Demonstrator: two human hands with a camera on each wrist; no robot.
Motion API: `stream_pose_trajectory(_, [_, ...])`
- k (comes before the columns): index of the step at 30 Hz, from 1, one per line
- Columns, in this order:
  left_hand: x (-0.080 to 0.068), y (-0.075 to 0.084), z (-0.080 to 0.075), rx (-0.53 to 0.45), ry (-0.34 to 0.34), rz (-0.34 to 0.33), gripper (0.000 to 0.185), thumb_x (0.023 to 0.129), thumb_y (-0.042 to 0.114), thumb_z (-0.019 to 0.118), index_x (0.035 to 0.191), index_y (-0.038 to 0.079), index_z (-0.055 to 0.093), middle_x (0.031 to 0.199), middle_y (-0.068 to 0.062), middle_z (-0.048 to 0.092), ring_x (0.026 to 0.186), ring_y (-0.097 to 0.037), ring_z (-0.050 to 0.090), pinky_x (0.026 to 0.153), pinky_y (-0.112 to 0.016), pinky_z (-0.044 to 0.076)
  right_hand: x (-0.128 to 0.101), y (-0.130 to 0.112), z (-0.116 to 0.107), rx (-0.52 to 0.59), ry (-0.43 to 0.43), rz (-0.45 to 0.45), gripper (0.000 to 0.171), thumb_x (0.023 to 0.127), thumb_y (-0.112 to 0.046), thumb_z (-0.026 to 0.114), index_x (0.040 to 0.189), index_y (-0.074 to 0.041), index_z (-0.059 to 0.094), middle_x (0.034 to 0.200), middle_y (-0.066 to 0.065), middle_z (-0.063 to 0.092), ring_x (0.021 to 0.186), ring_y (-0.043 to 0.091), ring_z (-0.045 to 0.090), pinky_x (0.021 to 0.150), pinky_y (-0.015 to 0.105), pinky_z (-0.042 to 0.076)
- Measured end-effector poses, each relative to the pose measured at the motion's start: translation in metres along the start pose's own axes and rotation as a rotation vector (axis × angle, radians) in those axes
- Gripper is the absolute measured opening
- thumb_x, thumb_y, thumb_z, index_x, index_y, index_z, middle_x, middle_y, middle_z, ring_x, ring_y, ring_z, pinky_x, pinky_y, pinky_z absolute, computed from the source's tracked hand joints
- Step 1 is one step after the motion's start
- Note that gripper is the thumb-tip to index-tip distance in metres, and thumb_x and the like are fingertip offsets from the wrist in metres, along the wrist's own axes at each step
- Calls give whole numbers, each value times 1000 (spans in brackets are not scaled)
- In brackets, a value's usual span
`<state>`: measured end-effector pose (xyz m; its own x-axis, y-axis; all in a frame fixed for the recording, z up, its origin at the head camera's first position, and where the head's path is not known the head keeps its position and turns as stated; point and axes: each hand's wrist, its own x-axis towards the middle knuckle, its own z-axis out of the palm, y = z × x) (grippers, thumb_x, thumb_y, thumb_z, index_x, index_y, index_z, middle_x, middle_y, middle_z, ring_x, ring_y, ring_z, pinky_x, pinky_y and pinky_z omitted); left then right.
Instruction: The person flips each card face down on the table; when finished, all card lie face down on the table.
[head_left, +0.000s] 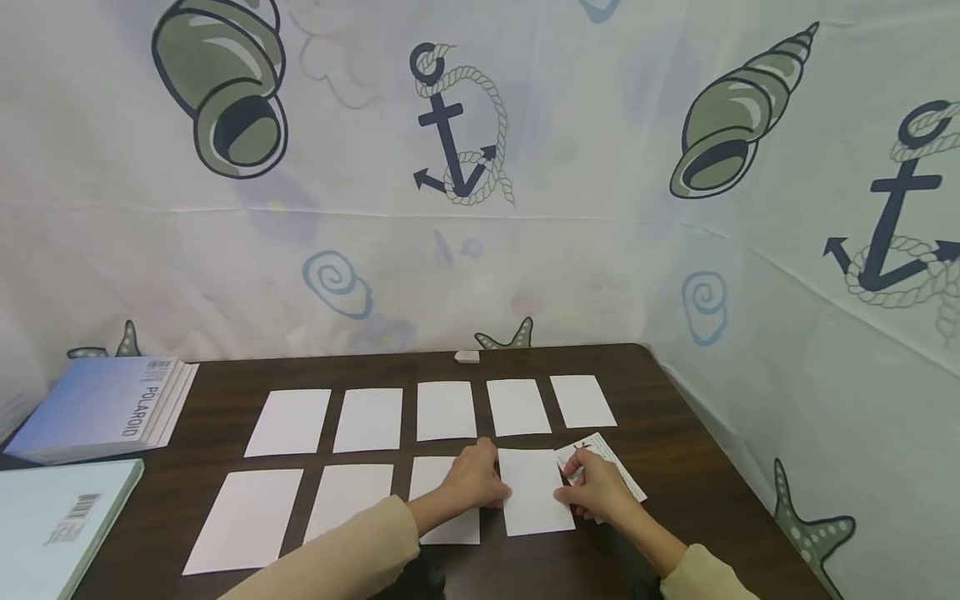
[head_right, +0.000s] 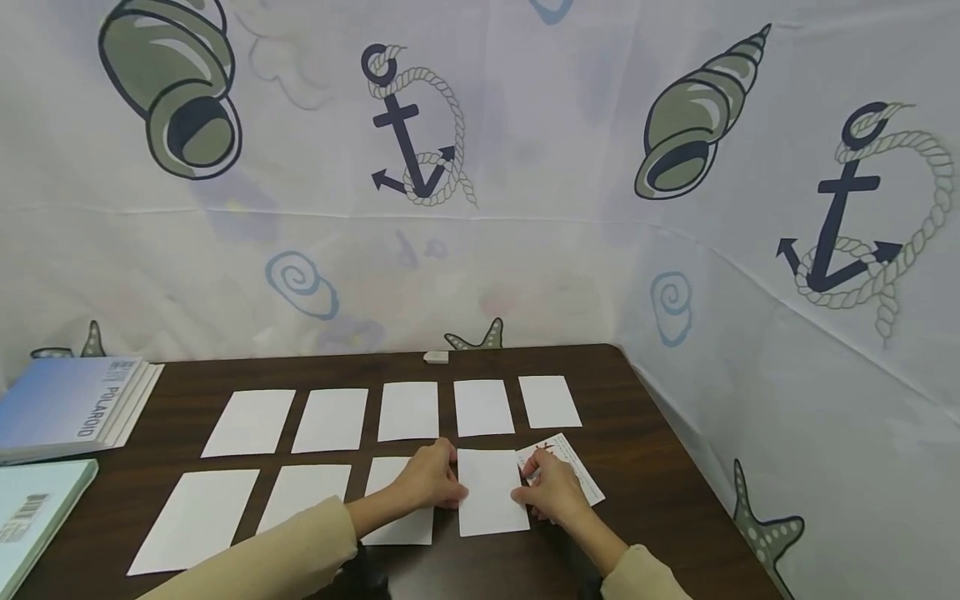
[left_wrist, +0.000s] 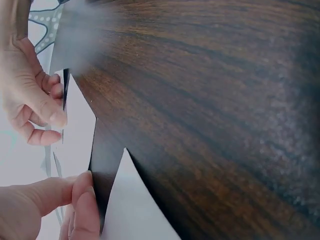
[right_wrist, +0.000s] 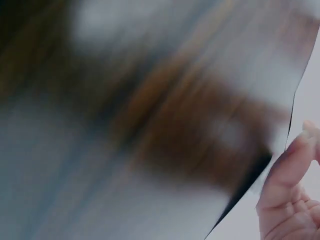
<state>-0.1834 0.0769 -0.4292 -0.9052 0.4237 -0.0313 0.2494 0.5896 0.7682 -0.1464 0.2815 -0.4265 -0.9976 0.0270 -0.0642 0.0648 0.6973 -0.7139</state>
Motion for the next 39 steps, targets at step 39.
stream_pose_trajectory(39, [10, 6, -2, 32, -101, -74, 54, 67, -4, 77, 114, -4, 49, 57, -2, 57, 41, -11, 57, 43, -21, 48, 47, 58, -57, -15, 13, 17, 36, 74, 6, 72, 98, 2, 46, 79, 8, 44, 72, 18, 43, 59, 26, 36])
